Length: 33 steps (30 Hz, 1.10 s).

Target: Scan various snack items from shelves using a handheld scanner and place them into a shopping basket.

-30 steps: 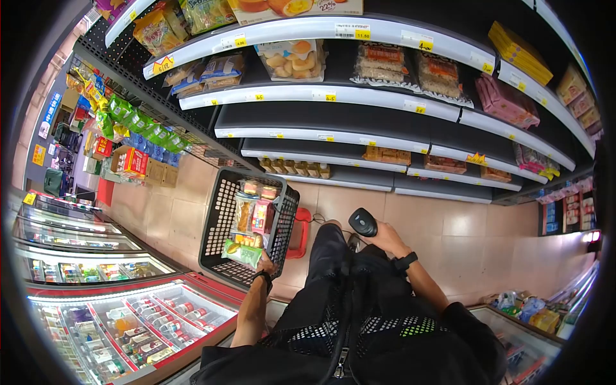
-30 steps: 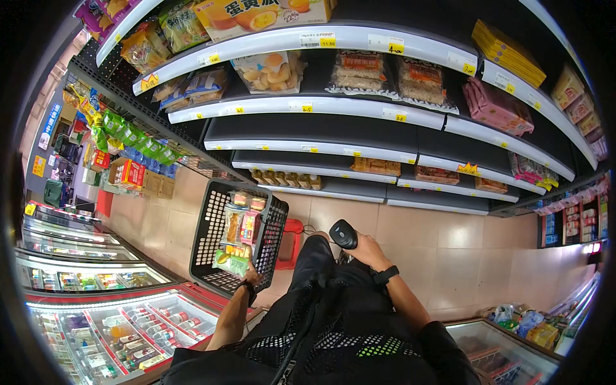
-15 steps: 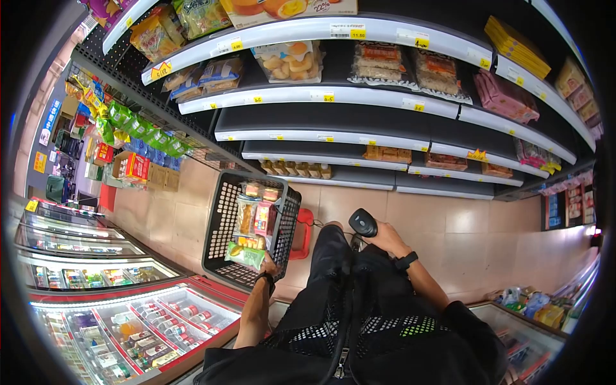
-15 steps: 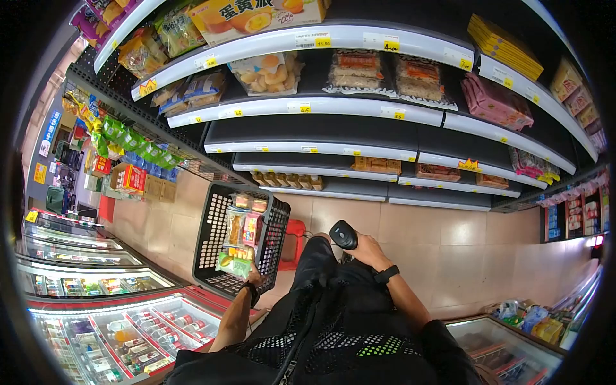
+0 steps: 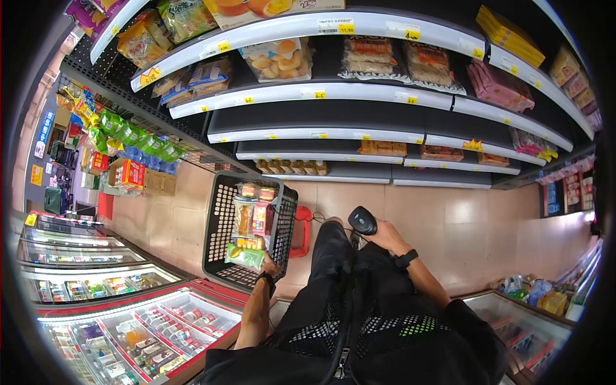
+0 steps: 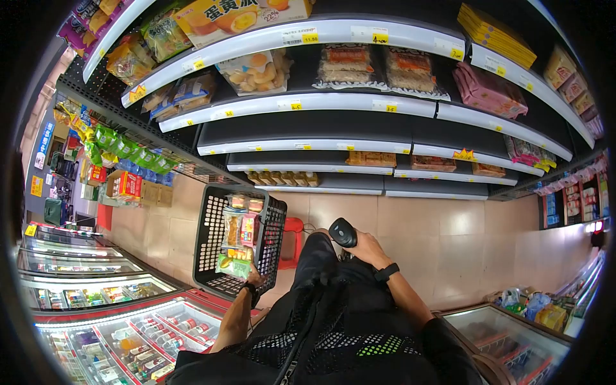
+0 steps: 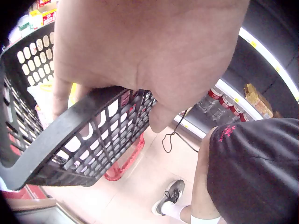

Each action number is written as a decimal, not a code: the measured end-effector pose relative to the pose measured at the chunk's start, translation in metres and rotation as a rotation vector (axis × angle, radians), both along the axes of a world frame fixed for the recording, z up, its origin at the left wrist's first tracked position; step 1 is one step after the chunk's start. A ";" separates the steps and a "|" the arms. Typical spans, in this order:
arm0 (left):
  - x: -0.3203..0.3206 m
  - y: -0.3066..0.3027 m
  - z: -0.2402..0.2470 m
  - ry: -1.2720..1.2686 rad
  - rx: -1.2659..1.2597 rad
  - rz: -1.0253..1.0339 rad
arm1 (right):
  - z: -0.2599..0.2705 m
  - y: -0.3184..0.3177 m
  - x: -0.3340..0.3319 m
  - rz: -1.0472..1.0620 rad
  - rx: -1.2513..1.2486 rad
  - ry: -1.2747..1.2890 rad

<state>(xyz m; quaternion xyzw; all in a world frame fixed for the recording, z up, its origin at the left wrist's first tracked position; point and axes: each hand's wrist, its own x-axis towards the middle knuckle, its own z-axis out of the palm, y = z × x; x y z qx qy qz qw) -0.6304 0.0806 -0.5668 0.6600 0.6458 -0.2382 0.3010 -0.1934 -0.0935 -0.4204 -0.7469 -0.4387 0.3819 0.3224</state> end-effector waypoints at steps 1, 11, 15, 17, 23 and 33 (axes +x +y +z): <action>0.000 -0.001 -0.001 -0.001 -0.008 -0.003 | -0.001 -0.002 0.000 -0.001 -0.020 0.004; 0.003 -0.003 -0.018 -0.007 -0.075 -0.034 | -0.010 -0.022 0.005 -0.095 -0.055 0.003; -0.006 -0.001 -0.028 -0.045 -0.035 -0.011 | -0.010 -0.029 0.006 -0.127 -0.045 0.009; -0.015 0.002 -0.041 -0.157 -0.025 -0.003 | -0.008 -0.031 0.007 -0.139 -0.037 -0.005; -0.009 0.003 -0.036 -0.109 -0.069 0.040 | -0.011 -0.034 0.010 -0.155 -0.035 0.001; -0.008 -0.002 -0.030 -0.094 -0.043 0.049 | -0.006 -0.019 0.008 -0.129 -0.022 0.018</action>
